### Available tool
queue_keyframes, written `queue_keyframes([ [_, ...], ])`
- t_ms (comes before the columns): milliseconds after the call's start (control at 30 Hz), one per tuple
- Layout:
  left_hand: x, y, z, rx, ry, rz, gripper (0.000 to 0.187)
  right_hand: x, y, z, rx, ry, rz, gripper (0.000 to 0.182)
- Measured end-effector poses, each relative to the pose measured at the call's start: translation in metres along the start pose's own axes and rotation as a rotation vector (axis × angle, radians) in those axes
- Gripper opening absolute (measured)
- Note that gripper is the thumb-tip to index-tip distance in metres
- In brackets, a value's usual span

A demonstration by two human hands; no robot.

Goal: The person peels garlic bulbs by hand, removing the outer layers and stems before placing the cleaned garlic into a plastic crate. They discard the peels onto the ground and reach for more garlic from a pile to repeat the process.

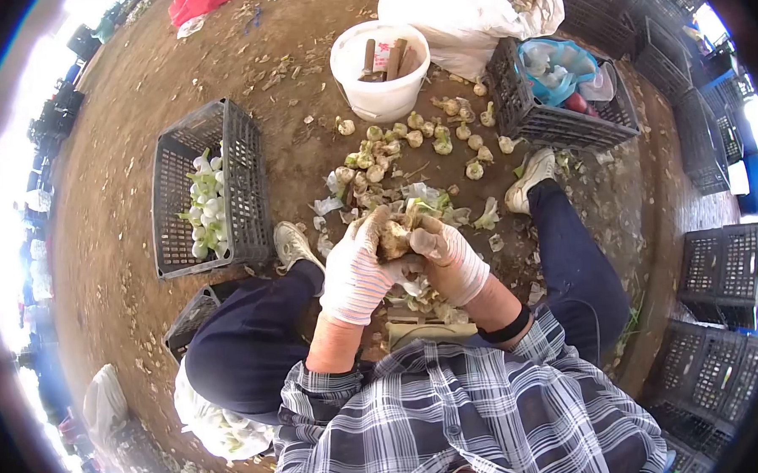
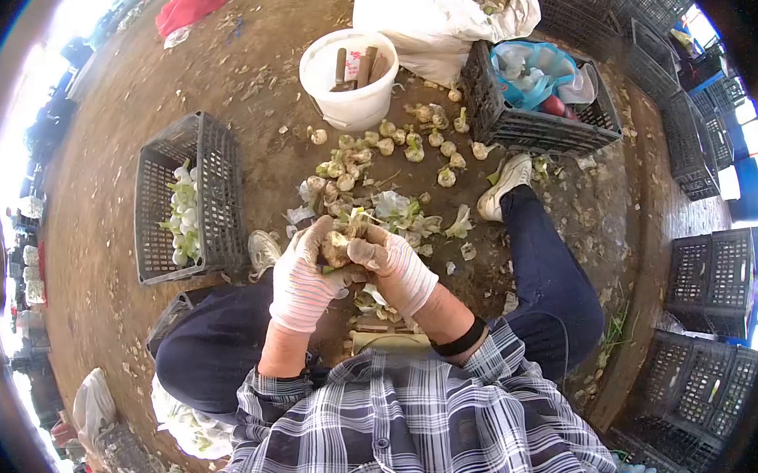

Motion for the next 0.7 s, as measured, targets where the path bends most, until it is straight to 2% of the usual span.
queue_keyframes([
  [233,0.008,0.007,0.001,0.074,-0.047,0.068,0.082,-0.007,0.000,-0.001,-0.062,-0.024,0.030,0.057],
  [333,-0.002,0.002,0.002,0.037,0.034,0.159,0.083,-0.003,0.003,-0.001,-0.084,-0.052,-0.008,0.054],
  [433,-0.032,-0.016,0.003,-0.007,0.191,0.715,0.085,-0.001,0.005,-0.001,-0.070,-0.082,0.040,0.050],
  [467,-0.036,-0.020,0.005,-0.025,0.235,0.818,0.085,-0.003,0.005,-0.001,-0.036,-0.075,0.054,0.042],
  [567,-0.020,-0.007,0.002,0.040,0.005,0.222,0.089,-0.011,0.006,-0.009,0.010,-0.039,0.281,0.033],
  [667,-0.002,-0.001,0.001,0.133,-0.101,-0.077,0.087,-0.008,0.022,-0.012,0.099,-0.051,0.328,0.025],
  [700,-0.010,-0.005,0.001,0.098,-0.008,0.159,0.087,-0.013,0.021,-0.011,0.093,0.002,0.406,0.024],
])
Point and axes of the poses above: each hand's wrist, its own z-axis away from the middle knuckle, its own y-axis out of the back of the hand, x = y × z, the point moved 7 cm from there along -z, towards the middle knuckle, and after that the axes turned 6 degrees about y, right-handed, at the moved point
